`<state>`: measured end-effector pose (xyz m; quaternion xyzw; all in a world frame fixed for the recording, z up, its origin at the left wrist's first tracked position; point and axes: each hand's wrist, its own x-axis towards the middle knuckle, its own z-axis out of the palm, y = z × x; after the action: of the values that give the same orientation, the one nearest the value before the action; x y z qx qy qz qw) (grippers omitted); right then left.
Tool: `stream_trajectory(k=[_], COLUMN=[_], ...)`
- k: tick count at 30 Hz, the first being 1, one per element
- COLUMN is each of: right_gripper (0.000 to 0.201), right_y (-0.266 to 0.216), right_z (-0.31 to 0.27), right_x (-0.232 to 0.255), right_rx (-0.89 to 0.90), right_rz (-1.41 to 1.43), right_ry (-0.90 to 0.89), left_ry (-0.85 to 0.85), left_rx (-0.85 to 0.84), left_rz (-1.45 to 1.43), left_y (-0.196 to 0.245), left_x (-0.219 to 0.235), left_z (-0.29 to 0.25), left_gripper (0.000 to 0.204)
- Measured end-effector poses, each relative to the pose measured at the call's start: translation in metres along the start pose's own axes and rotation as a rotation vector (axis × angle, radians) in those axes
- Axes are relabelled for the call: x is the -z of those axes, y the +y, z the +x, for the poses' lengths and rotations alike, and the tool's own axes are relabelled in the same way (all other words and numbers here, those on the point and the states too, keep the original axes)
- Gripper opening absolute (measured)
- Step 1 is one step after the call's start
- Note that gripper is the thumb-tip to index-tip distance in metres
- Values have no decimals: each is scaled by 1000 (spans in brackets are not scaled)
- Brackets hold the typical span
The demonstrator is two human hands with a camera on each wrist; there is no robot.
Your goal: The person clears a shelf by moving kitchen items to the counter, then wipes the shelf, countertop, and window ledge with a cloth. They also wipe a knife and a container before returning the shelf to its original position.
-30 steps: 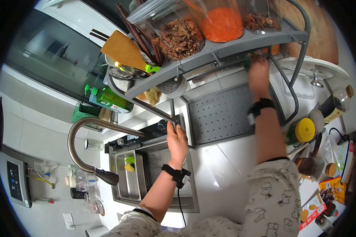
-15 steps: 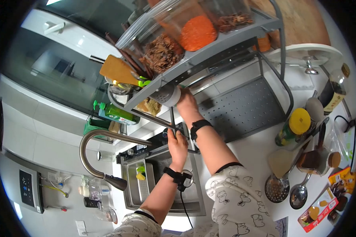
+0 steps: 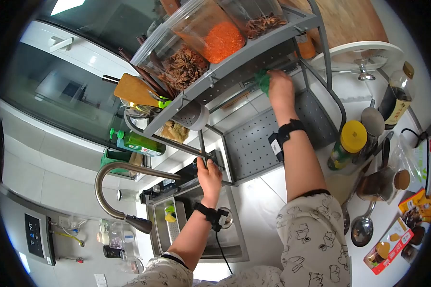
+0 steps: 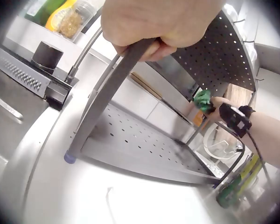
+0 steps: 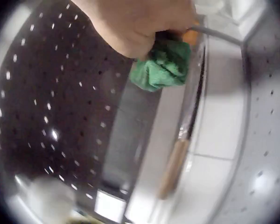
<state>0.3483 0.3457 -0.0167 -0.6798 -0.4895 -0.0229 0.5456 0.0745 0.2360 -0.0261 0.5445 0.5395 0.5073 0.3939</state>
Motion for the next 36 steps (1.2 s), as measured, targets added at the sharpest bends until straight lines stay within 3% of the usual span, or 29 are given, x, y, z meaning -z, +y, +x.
stream_trajectory(k=[1, 2, 4, 7, 8, 9, 11, 13, 16, 18, 20, 21, 23, 24, 26, 29, 31, 33, 35, 36], right_gripper=[28, 28, 28, 32, 36, 37, 41, 36, 32, 31, 35, 35, 33, 33, 31, 26, 27, 28, 27, 27], right_y=[-3, 0, 4, -6, -12, -25, -69, -76, -114, -113, -106, -105, -99, -77, -67, -48, -43, -47, -40, -34], right_z=[2, 8, 20, 17, 12, 1, -20, -40, -51, -53, -47, -45, -39, -30, -11, 12, 19, 11, 2, -2], right_x=[4, 2, -1, -7, -12, -24, -33, -77, -75, -78, -86, -84, -74, -79, -48, -18, -18, -20, -41, -60], right_rx=[-209, -208, -750, -760, -884, -872, -837, -823, -890, -895, -926, -917, -941, -1053, -1025, -961, -911, -985, -995, -1059], right_rz=[111, 114, 1214, 1386, 1240, 1106, 1212, 1354, 1401, 1384, 1490, 1478, 1366, 1387, 1813, 1806, 1761, 1737, 1724, 1713], right_ry=[33, 36, 263, 149, -18, -110, -265, -332, -401, -457, -544, -547, -329, -237, -55, -10, -37, -37, -46, -136], left_ry=[16, 20, 14, -2, -3, -3, -13, -15, 7, 22, 35, 37, 53, 69, 77, 98, 106, 98, 102, 112], left_rx=[-14, -3, -2, 16, 22, 27, 31, 20, -13, 26, -41, -57, -97, -132, -126, -38, -106, -79, -51, -108], left_rz=[37, -11, 5, -22, -9, 4, 20, 96, 157, 114, 186, 211, 236, 272, 278, 323, 333, 323, 357, 348], left_y=[0, -1, -8, -7, -3, -1, -3, -5, -4, -4, 1, -5, -15, -18, -14, -5, -4, -1, -3, -7], left_x=[-1, -1, 1, 1, 1, 0, 3, 3, 2, 1, 0, 2, 4, 3, 2, 3, 3, 2, 3, 3], left_z=[1, 1, 2, 1, 0, 0, 0, 0, 0, -2, -2, -1, 2, 3, 0, -1, 1, 0, -1, 1], left_gripper=[24, 26, 28, 32, 33, 35, 37, 36, 34, 32, 32, 32, 34, 35, 37, 38, 38, 38, 38, 38])
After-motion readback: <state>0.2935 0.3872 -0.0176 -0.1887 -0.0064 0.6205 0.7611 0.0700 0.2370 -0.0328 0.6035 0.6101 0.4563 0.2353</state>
